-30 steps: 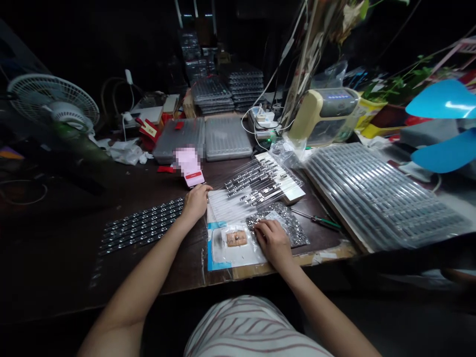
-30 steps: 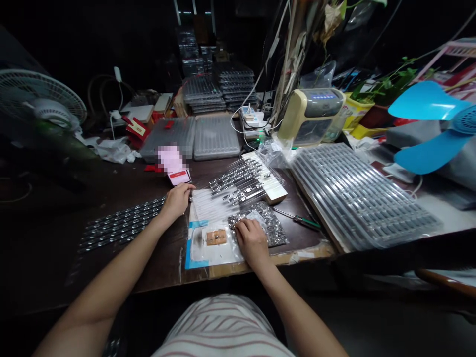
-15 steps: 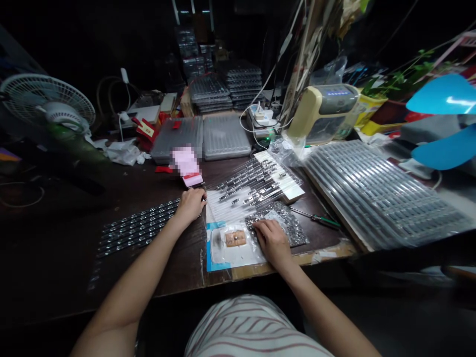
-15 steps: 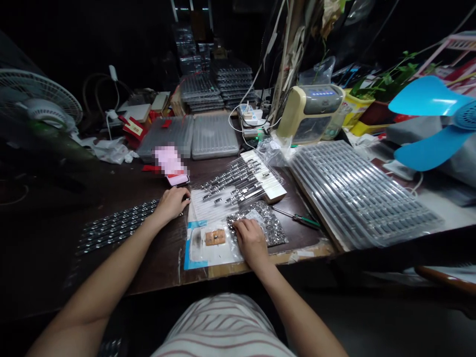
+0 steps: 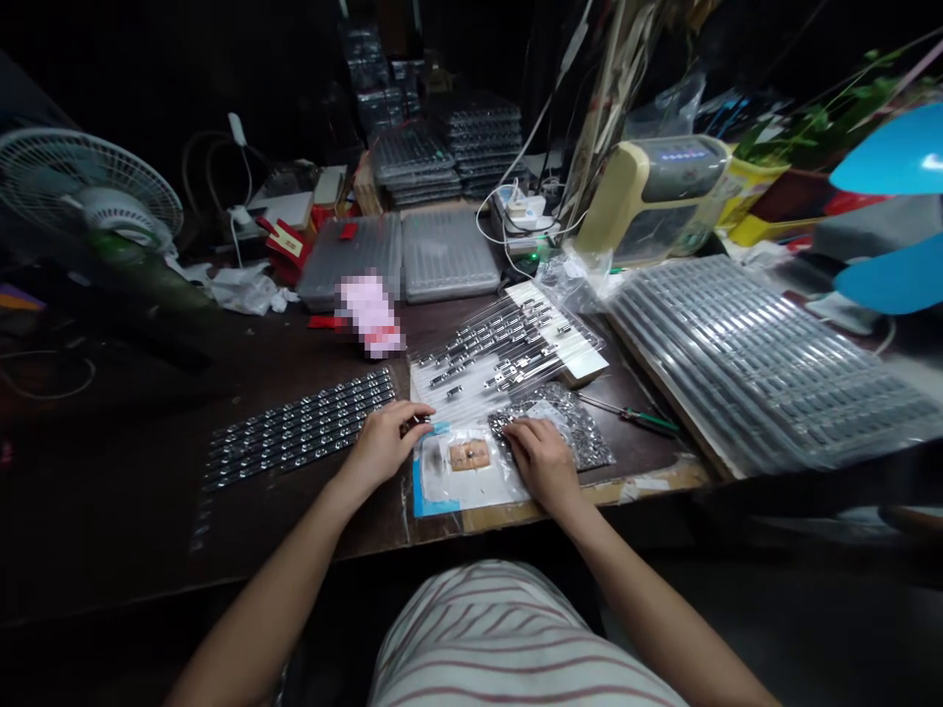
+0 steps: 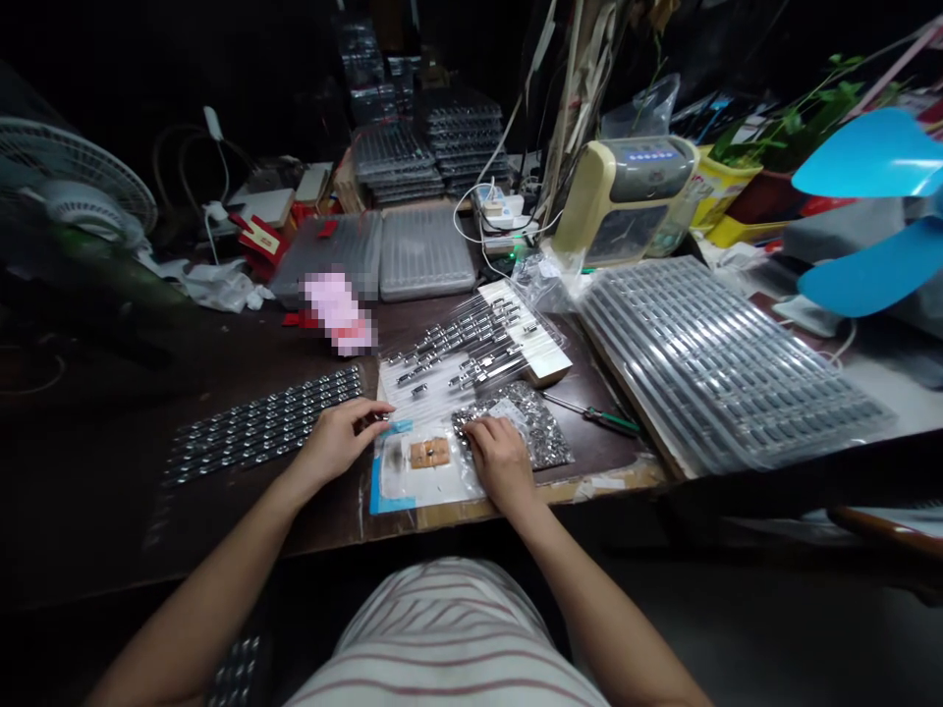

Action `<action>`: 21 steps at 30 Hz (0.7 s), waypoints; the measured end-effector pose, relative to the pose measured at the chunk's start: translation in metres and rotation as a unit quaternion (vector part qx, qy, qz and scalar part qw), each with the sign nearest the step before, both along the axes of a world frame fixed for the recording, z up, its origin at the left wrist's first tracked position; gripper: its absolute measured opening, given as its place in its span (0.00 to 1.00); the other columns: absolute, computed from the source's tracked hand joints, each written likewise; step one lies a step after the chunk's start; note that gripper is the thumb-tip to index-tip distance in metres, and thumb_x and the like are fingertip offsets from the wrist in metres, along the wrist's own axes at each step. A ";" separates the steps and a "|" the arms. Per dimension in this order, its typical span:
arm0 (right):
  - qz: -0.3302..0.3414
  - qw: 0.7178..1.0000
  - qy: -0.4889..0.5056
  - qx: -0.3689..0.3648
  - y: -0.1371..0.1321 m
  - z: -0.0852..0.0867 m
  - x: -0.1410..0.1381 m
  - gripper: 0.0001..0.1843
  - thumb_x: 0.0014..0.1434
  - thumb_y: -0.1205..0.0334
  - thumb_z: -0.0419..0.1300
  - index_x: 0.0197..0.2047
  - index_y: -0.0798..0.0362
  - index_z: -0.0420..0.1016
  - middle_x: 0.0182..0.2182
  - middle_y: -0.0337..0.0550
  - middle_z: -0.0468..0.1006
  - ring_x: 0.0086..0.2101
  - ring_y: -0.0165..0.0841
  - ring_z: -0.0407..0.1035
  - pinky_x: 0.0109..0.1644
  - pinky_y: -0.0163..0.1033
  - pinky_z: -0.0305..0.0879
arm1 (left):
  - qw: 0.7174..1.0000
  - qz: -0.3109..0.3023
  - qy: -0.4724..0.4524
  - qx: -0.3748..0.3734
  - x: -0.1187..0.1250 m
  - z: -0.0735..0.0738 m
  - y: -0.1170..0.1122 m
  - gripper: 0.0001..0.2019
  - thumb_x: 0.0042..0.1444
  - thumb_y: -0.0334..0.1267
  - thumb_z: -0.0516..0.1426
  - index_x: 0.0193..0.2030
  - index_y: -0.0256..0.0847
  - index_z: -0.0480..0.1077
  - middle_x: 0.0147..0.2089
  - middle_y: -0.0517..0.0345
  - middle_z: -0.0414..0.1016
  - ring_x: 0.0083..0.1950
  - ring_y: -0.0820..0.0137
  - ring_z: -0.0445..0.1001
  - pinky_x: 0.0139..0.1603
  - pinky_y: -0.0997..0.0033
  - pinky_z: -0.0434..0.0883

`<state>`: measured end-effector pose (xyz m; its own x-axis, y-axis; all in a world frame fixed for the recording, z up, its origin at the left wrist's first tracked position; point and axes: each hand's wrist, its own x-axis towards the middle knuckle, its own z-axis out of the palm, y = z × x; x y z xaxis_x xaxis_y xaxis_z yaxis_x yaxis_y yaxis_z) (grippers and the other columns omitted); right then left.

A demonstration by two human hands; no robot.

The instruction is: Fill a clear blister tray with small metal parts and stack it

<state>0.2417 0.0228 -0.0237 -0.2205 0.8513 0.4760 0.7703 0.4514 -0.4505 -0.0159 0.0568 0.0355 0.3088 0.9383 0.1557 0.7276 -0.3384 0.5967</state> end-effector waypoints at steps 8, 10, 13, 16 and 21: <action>0.005 1.000 -0.001 0.011 0.000 0.000 -0.001 0.09 0.64 0.65 0.52 0.43 0.51 0.73 0.37 0.45 0.75 0.40 0.36 0.66 0.45 0.42 0.64 | 0.999 0.009 0.041 0.018 0.014 -0.012 -0.021 0.10 0.55 0.34 0.60 0.45 0.43 0.73 0.41 0.57 0.77 0.40 0.68 0.75 0.43 0.69 0.70; 0.007 1.000 0.003 0.016 0.000 -0.002 -0.001 0.09 0.64 0.66 0.52 0.43 0.51 0.73 0.37 0.45 0.75 0.40 0.36 0.66 0.44 0.42 0.64 | 0.999 0.003 0.047 0.020 0.016 -0.016 -0.026 0.09 0.56 0.34 0.59 0.44 0.42 0.74 0.41 0.56 0.77 0.42 0.67 0.74 0.44 0.68 0.70; 0.015 1.000 0.009 0.023 0.001 -0.004 -0.001 0.09 0.63 0.66 0.53 0.42 0.51 0.74 0.38 0.45 0.75 0.40 0.36 0.66 0.45 0.42 0.64 | 0.998 -0.013 0.052 0.014 0.019 -0.020 -0.037 0.07 0.57 0.34 0.58 0.42 0.42 0.74 0.40 0.55 0.77 0.43 0.66 0.73 0.45 0.67 0.69; 0.018 0.999 0.023 0.029 0.001 -0.003 -0.002 0.10 0.64 0.66 0.52 0.44 0.52 0.73 0.38 0.46 0.76 0.41 0.36 0.67 0.46 0.42 0.65 | 0.999 -0.016 0.032 0.016 0.021 -0.022 -0.045 0.07 0.58 0.33 0.57 0.42 0.42 0.75 0.39 0.54 0.75 0.42 0.67 0.73 0.45 0.67 0.69; 0.029 0.999 0.035 0.023 -0.002 0.002 -0.006 0.09 0.63 0.65 0.53 0.42 0.50 0.74 0.37 0.44 0.77 0.39 0.35 0.67 0.44 0.41 0.65 | 0.999 0.001 -0.034 0.011 0.027 -0.029 -0.045 0.08 0.57 0.33 0.58 0.42 0.42 0.75 0.38 0.55 0.74 0.40 0.69 0.73 0.43 0.69 0.70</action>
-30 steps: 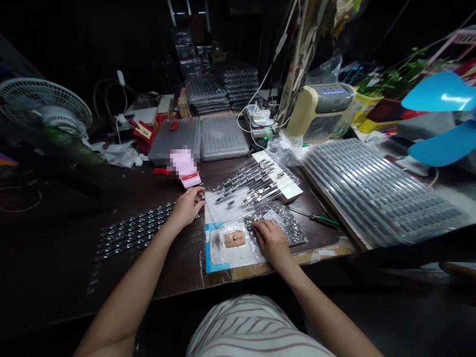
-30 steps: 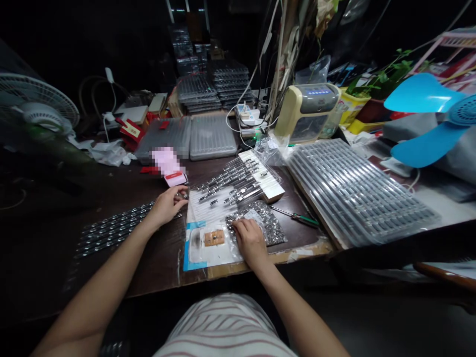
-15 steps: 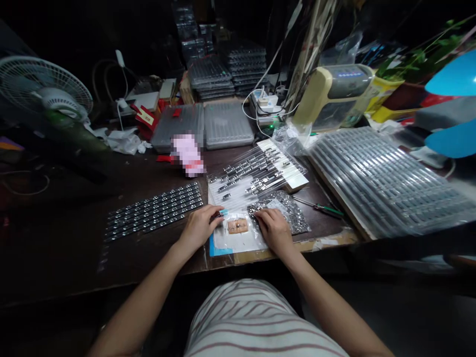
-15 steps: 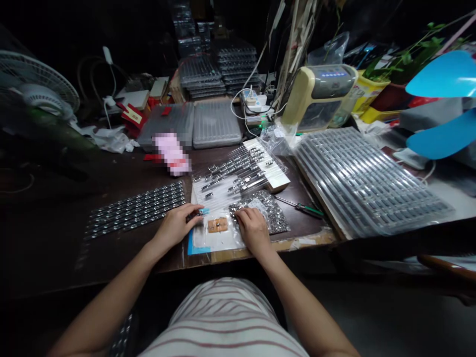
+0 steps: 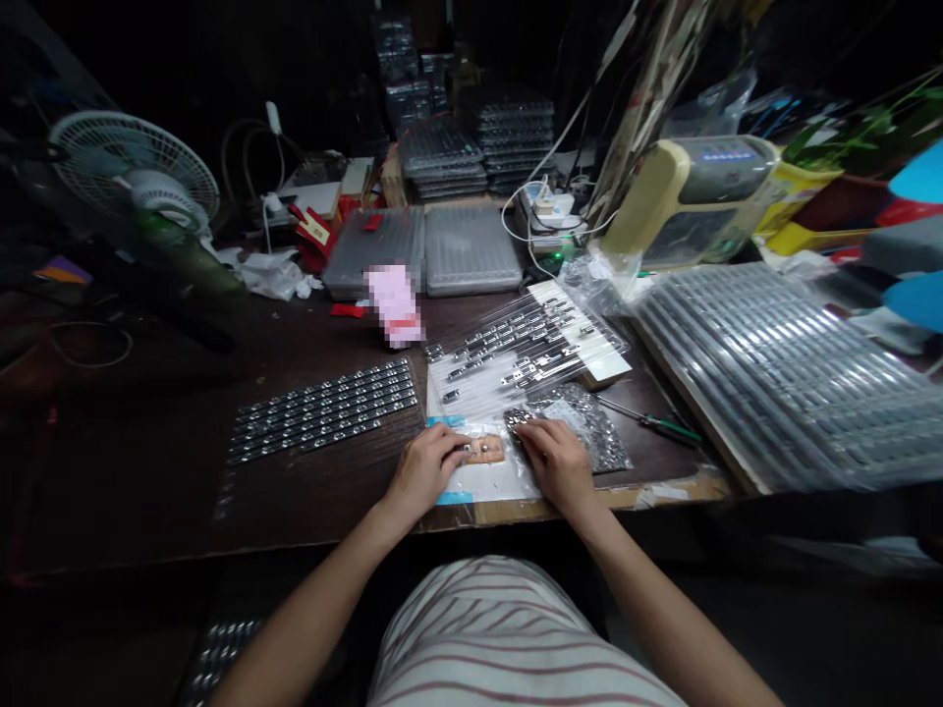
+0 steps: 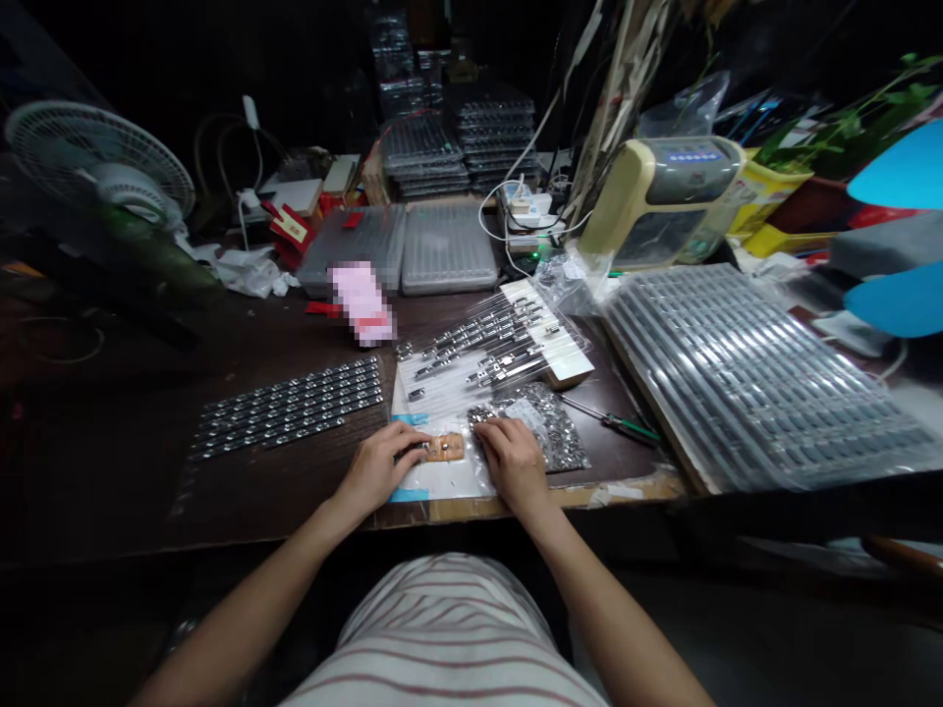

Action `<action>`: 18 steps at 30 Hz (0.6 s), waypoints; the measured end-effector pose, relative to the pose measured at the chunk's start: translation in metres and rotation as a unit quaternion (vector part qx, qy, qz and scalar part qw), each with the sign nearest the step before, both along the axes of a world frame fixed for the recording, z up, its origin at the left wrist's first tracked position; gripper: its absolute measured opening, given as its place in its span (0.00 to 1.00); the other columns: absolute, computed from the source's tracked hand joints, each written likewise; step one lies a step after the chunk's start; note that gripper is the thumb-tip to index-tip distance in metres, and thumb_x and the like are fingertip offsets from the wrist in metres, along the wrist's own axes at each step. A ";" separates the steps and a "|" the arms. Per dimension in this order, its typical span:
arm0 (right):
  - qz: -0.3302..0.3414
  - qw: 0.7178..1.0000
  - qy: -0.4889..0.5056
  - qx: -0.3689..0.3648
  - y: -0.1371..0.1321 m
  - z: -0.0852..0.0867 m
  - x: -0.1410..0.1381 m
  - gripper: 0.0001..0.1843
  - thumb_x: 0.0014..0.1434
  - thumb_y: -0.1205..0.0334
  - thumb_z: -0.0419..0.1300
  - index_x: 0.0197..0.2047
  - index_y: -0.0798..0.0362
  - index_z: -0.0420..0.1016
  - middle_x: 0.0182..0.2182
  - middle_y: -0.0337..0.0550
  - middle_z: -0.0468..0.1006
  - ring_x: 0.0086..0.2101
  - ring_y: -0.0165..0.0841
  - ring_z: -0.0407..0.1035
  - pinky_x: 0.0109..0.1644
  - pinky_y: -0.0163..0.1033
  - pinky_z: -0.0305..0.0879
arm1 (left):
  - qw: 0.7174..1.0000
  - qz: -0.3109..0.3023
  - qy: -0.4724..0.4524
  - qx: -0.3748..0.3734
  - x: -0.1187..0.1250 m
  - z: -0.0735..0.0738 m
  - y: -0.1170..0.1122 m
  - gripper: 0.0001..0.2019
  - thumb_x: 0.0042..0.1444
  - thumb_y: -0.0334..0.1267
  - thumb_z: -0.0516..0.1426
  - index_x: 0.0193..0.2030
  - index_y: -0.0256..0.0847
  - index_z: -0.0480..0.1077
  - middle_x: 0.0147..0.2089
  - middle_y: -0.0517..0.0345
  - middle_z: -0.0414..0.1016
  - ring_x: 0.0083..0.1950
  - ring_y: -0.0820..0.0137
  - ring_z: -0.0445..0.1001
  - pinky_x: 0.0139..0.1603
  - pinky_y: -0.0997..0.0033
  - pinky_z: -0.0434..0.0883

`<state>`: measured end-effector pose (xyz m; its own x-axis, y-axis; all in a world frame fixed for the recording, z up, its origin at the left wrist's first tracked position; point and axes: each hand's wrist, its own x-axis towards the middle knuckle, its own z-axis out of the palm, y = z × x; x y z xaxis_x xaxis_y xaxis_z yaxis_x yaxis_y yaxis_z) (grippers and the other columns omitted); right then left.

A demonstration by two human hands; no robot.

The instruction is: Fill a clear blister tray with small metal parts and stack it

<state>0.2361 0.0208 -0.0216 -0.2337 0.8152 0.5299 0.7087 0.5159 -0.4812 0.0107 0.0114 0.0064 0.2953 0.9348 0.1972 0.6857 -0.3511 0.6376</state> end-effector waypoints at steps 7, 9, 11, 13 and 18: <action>0.004 0.999 0.025 -0.020 -0.001 0.000 -0.003 0.07 0.63 0.66 0.54 0.41 0.50 0.73 0.36 0.44 0.76 0.39 0.35 0.68 0.44 0.42 0.65 | 0.997 0.023 -0.077 0.002 0.022 -0.013 0.003 0.05 0.56 0.34 0.59 0.38 0.40 0.75 0.37 0.56 0.75 0.39 0.70 0.73 0.41 0.71 0.70; 0.005 0.999 0.022 -0.031 -0.001 0.001 -0.002 0.06 0.63 0.65 0.54 0.40 0.50 0.72 0.36 0.44 0.76 0.40 0.35 0.67 0.44 0.42 0.65 | 0.997 0.026 -0.076 0.009 0.025 -0.015 0.002 0.05 0.56 0.34 0.59 0.39 0.40 0.75 0.37 0.55 0.75 0.39 0.69 0.73 0.42 0.70 0.70; 0.009 0.999 0.015 -0.039 -0.001 0.001 -0.002 0.06 0.63 0.65 0.54 0.40 0.51 0.72 0.36 0.44 0.76 0.39 0.35 0.67 0.44 0.42 0.65 | 0.997 0.030 -0.065 0.015 0.026 -0.017 0.001 0.05 0.56 0.35 0.59 0.38 0.40 0.75 0.37 0.55 0.75 0.39 0.69 0.73 0.42 0.70 0.70; 0.012 0.999 0.009 -0.043 -0.001 0.001 -0.002 0.07 0.63 0.65 0.53 0.40 0.51 0.73 0.36 0.44 0.75 0.39 0.35 0.67 0.44 0.42 0.65 | 0.998 0.030 -0.045 0.021 0.026 -0.019 0.000 0.05 0.57 0.35 0.59 0.38 0.41 0.75 0.36 0.55 0.74 0.39 0.69 0.73 0.42 0.69 0.70; 0.007 0.999 0.016 -0.028 -0.001 0.001 -0.001 0.09 0.64 0.65 0.53 0.43 0.50 0.74 0.37 0.45 0.77 0.39 0.34 0.68 0.44 0.41 0.64 | 0.999 0.025 -0.015 0.025 0.027 -0.018 0.002 0.05 0.57 0.35 0.58 0.38 0.41 0.75 0.36 0.55 0.74 0.38 0.68 0.73 0.42 0.69 0.70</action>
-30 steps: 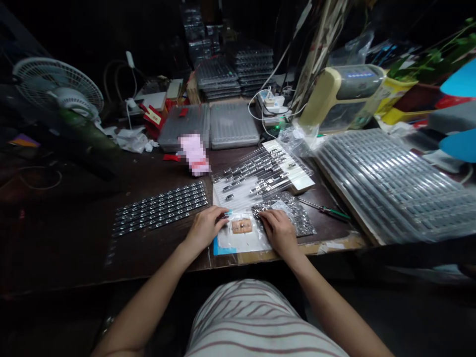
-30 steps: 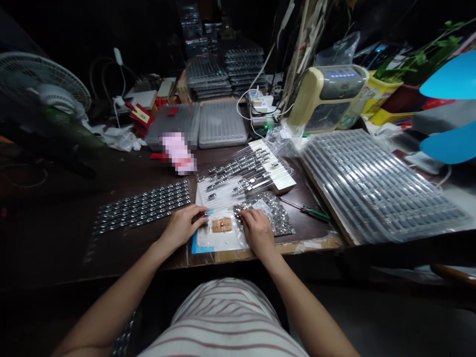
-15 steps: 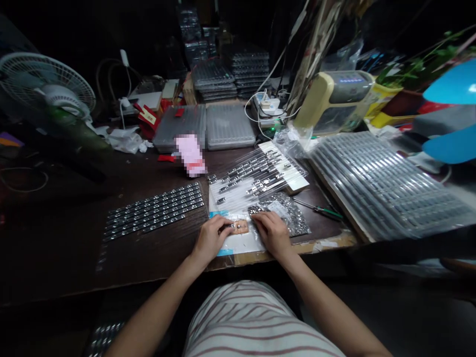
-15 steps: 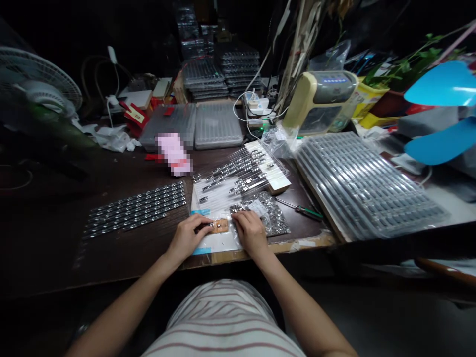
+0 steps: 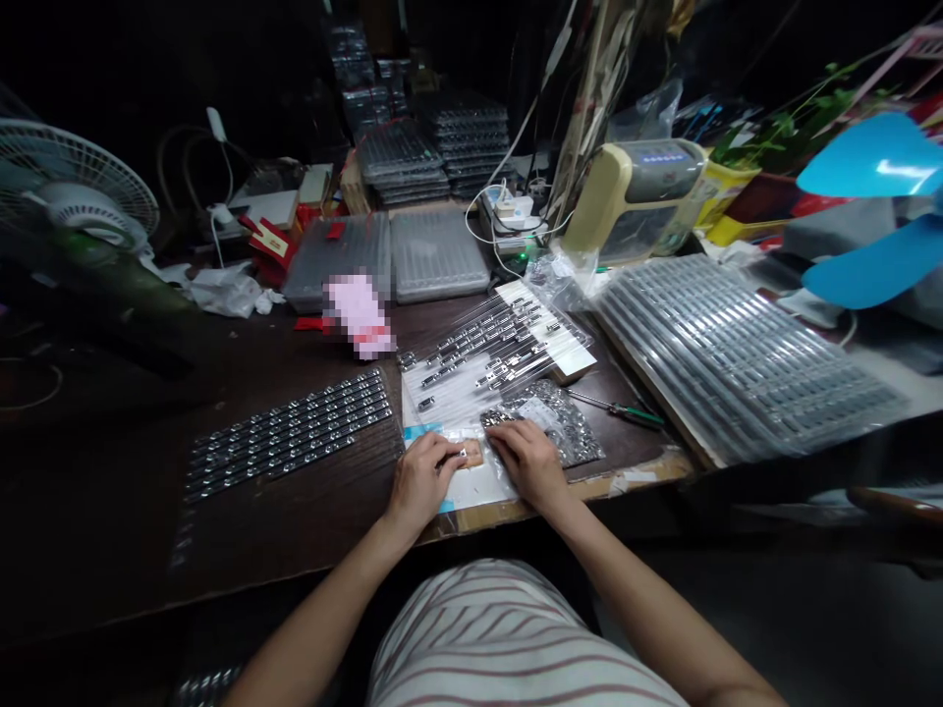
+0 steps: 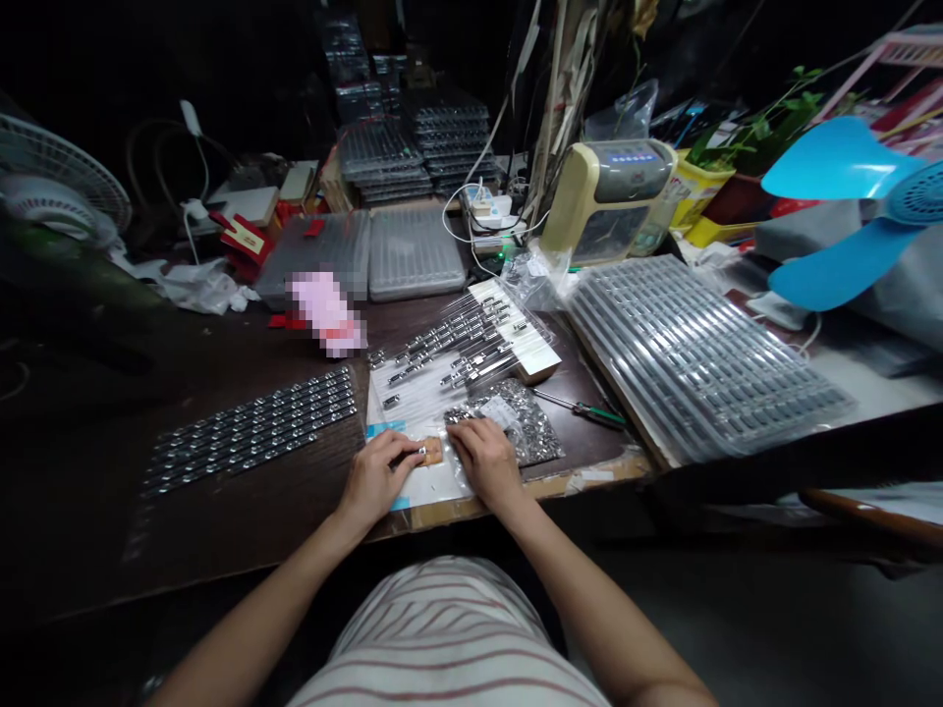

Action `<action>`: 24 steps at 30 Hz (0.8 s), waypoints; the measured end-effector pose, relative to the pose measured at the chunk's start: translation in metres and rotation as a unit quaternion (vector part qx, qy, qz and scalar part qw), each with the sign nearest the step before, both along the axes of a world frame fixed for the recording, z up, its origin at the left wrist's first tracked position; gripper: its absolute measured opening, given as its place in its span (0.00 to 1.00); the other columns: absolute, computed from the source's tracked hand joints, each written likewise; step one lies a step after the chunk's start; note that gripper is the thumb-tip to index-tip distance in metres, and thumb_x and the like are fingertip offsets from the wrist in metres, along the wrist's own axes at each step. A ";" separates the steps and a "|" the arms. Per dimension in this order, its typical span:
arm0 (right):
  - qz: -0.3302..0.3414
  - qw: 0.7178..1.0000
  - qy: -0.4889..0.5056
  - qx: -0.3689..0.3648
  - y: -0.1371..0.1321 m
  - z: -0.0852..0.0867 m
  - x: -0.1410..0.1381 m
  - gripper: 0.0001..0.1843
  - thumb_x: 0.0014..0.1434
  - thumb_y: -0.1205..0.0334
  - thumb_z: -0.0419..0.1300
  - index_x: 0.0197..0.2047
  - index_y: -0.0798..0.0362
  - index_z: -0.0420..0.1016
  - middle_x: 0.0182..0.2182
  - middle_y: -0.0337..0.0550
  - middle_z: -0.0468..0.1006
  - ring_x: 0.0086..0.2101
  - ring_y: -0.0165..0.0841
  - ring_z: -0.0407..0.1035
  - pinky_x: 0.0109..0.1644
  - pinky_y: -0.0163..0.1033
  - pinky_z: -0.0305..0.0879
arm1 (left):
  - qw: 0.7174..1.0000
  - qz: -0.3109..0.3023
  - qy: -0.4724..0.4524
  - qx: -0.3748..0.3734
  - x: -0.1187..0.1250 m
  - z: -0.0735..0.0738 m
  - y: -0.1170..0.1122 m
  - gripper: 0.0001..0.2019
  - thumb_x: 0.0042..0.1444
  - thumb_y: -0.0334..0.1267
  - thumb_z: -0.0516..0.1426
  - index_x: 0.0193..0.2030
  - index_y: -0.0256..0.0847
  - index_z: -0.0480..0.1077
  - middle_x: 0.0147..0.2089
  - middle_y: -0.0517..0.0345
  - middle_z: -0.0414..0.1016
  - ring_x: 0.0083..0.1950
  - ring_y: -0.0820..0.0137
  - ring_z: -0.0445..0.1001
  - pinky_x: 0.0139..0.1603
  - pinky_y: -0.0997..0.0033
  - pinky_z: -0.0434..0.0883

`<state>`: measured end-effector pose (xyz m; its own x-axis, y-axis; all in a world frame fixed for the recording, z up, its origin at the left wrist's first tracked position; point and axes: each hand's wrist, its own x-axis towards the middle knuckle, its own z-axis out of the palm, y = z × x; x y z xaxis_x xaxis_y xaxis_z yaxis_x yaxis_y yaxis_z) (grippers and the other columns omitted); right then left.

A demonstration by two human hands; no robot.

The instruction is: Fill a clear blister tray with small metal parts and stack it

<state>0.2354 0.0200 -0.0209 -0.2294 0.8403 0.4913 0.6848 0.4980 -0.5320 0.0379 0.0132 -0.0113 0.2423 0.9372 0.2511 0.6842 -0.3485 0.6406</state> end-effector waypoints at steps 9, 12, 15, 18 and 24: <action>-0.005 0.999 -0.021 -0.029 0.000 0.007 -0.022 0.08 0.60 0.56 0.60 0.33 0.49 0.76 0.29 0.39 0.78 0.33 0.30 0.68 0.39 0.39 0.58 | 0.995 0.030 -0.092 -0.006 -0.005 0.001 0.003 0.05 0.57 0.34 0.57 0.37 0.40 0.75 0.36 0.55 0.74 0.39 0.69 0.73 0.41 0.69 0.71; 0.005 0.998 -0.054 -0.025 0.001 0.005 -0.031 0.08 0.59 0.54 0.60 0.33 0.47 0.77 0.32 0.39 0.78 0.35 0.31 0.67 0.40 0.41 0.56 | 0.990 0.052 -0.129 -0.005 -0.005 0.001 0.004 0.06 0.57 0.36 0.56 0.37 0.40 0.74 0.37 0.54 0.75 0.39 0.68 0.74 0.42 0.69 0.71; 0.004 0.996 -0.084 -0.021 -0.003 0.002 -0.033 0.07 0.60 0.53 0.59 0.36 0.43 0.78 0.35 0.37 0.78 0.37 0.32 0.65 0.41 0.42 0.55 | 0.994 0.039 -0.104 0.000 -0.002 0.002 -0.001 0.07 0.57 0.38 0.56 0.37 0.41 0.74 0.38 0.54 0.75 0.40 0.68 0.74 0.43 0.68 0.71; 0.021 0.990 -0.137 -0.012 -0.003 0.001 -0.026 0.09 0.61 0.50 0.58 0.39 0.42 0.77 0.37 0.35 0.77 0.38 0.32 0.64 0.41 0.41 0.55 | 0.996 0.046 -0.073 0.037 -0.002 -0.001 -0.004 0.09 0.57 0.42 0.56 0.38 0.41 0.74 0.38 0.55 0.75 0.40 0.67 0.74 0.43 0.67 0.70; -0.037 0.964 -0.263 0.017 -0.009 0.013 0.009 0.12 0.64 0.61 0.53 0.51 0.47 0.69 0.51 0.39 0.72 0.46 0.34 0.62 0.42 0.40 0.58 | 0.997 0.054 -0.046 0.041 -0.008 -0.006 -0.001 0.13 0.55 0.48 0.57 0.36 0.41 0.74 0.38 0.55 0.76 0.40 0.64 0.74 0.42 0.65 0.70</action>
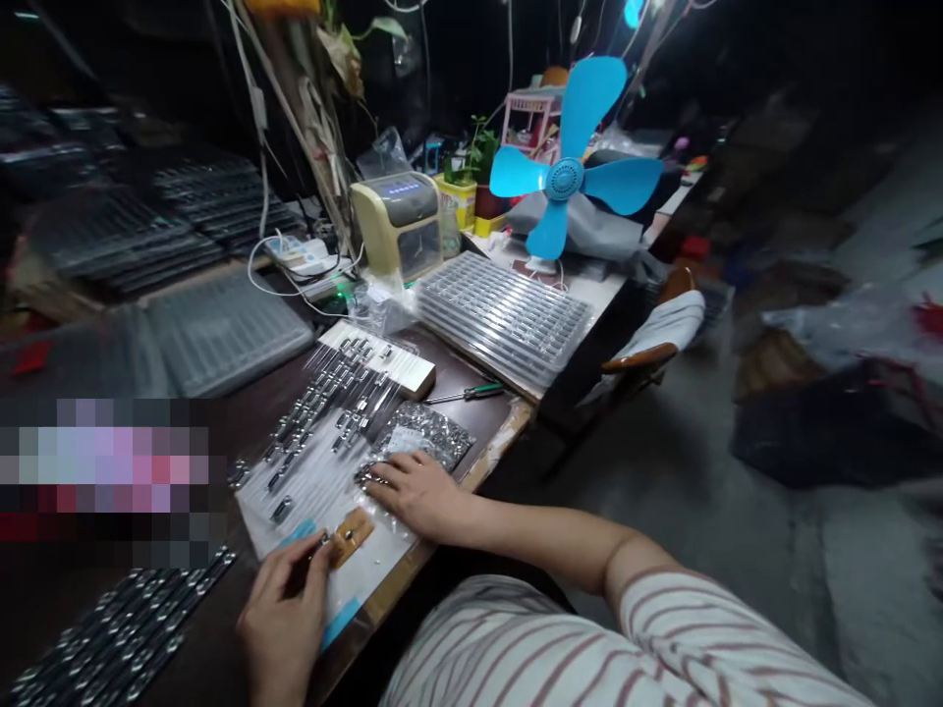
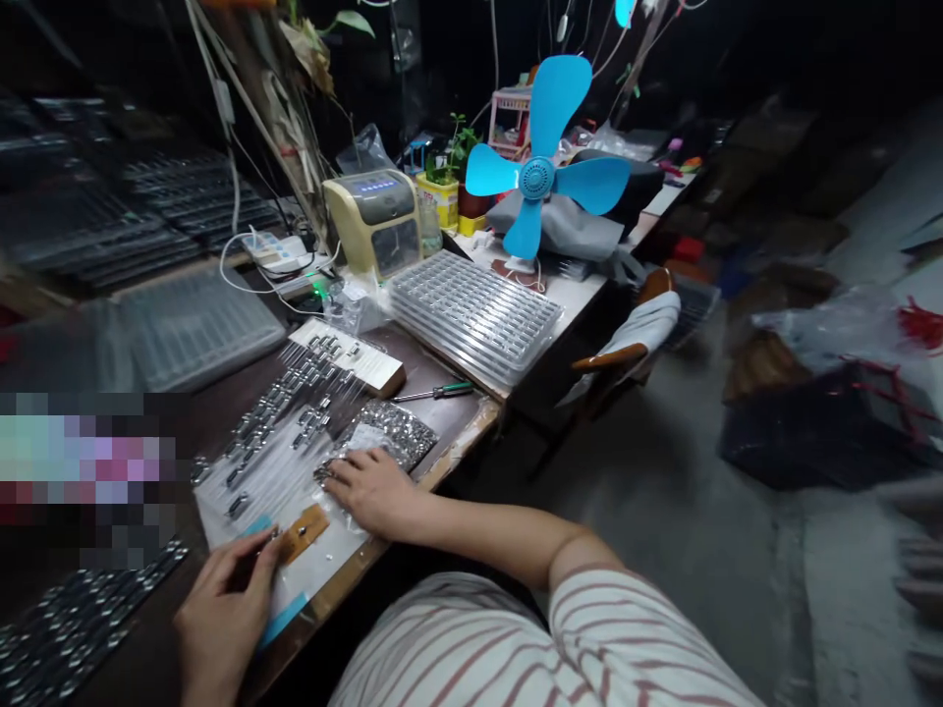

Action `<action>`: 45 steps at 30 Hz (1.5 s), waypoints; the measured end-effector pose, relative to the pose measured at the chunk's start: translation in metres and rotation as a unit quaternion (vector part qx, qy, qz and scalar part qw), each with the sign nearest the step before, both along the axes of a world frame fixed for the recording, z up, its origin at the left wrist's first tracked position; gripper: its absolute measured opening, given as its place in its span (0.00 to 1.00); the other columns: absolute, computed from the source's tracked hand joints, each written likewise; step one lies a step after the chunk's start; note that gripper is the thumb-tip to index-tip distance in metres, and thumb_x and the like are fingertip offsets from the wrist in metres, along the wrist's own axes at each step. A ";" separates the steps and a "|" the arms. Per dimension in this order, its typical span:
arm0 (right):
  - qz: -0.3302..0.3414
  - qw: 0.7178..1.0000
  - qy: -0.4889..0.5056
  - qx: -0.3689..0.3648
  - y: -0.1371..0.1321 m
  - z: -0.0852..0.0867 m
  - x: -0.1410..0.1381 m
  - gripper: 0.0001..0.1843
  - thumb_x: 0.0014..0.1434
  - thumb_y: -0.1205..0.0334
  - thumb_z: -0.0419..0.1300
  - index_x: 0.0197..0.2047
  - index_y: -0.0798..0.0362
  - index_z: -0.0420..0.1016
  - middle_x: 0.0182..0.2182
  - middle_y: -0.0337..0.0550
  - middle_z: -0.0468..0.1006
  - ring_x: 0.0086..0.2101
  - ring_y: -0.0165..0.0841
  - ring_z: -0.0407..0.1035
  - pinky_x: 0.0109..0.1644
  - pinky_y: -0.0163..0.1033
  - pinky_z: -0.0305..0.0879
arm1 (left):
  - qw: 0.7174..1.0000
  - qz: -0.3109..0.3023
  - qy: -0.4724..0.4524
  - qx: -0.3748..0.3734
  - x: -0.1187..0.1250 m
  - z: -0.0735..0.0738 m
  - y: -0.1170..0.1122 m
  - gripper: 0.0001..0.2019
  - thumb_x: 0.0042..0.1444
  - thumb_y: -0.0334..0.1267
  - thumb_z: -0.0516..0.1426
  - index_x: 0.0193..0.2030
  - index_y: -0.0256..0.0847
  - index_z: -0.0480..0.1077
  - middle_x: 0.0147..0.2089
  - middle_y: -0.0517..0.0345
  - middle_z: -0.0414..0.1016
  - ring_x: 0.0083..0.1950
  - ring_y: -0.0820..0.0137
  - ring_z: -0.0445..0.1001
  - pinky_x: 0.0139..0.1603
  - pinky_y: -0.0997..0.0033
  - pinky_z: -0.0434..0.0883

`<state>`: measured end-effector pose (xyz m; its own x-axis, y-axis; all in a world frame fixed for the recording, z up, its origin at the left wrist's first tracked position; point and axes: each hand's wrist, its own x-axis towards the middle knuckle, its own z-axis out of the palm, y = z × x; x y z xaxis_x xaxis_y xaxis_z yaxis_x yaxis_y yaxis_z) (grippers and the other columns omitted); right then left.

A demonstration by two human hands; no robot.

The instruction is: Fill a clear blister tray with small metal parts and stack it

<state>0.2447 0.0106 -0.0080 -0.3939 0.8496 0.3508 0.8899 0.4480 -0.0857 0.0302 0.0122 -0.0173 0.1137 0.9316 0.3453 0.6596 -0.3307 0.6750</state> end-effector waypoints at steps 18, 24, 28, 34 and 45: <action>-0.009 0.979 0.203 0.021 0.009 -0.018 0.000 0.09 0.63 0.63 0.55 0.41 0.50 0.76 0.36 0.45 0.76 0.39 0.35 0.67 0.42 0.40 0.65 | 0.996 -0.080 0.012 -0.024 0.029 0.013 0.003 0.05 0.57 0.35 0.58 0.38 0.42 0.75 0.36 0.56 0.74 0.41 0.68 0.71 0.44 0.67 0.68; -0.002 0.973 0.231 0.015 0.010 -0.016 -0.001 0.09 0.63 0.63 0.54 0.42 0.50 0.75 0.37 0.45 0.76 0.39 0.36 0.69 0.43 0.42 0.67 | 0.995 -0.089 0.025 -0.021 0.027 0.009 0.003 0.05 0.57 0.34 0.58 0.38 0.43 0.75 0.35 0.56 0.74 0.41 0.68 0.71 0.43 0.67 0.68; -0.005 0.970 0.243 0.016 0.009 -0.014 -0.001 0.06 0.62 0.62 0.56 0.38 0.50 0.75 0.34 0.44 0.76 0.38 0.35 0.69 0.42 0.40 0.66 | 0.995 -0.089 0.019 -0.029 0.026 0.007 0.005 0.04 0.56 0.34 0.59 0.38 0.43 0.75 0.35 0.56 0.74 0.40 0.68 0.71 0.43 0.66 0.68; -0.010 0.969 0.248 0.008 0.009 -0.017 0.000 0.06 0.63 0.62 0.55 0.36 0.50 0.73 0.31 0.42 0.76 0.35 0.34 0.69 0.40 0.40 0.66 | 0.995 -0.090 0.012 -0.048 0.028 0.007 0.005 0.03 0.56 0.35 0.59 0.36 0.42 0.75 0.35 0.56 0.75 0.40 0.67 0.71 0.43 0.66 0.68; 0.040 0.962 0.268 -0.010 0.005 -0.010 -0.014 0.08 0.63 0.63 0.54 0.41 0.50 0.75 0.35 0.42 0.79 0.36 0.33 0.71 0.42 0.39 0.66 | 0.988 0.118 0.091 0.027 -0.053 0.023 0.027 0.04 0.55 0.38 0.60 0.35 0.46 0.77 0.38 0.56 0.76 0.44 0.63 0.69 0.48 0.60 0.63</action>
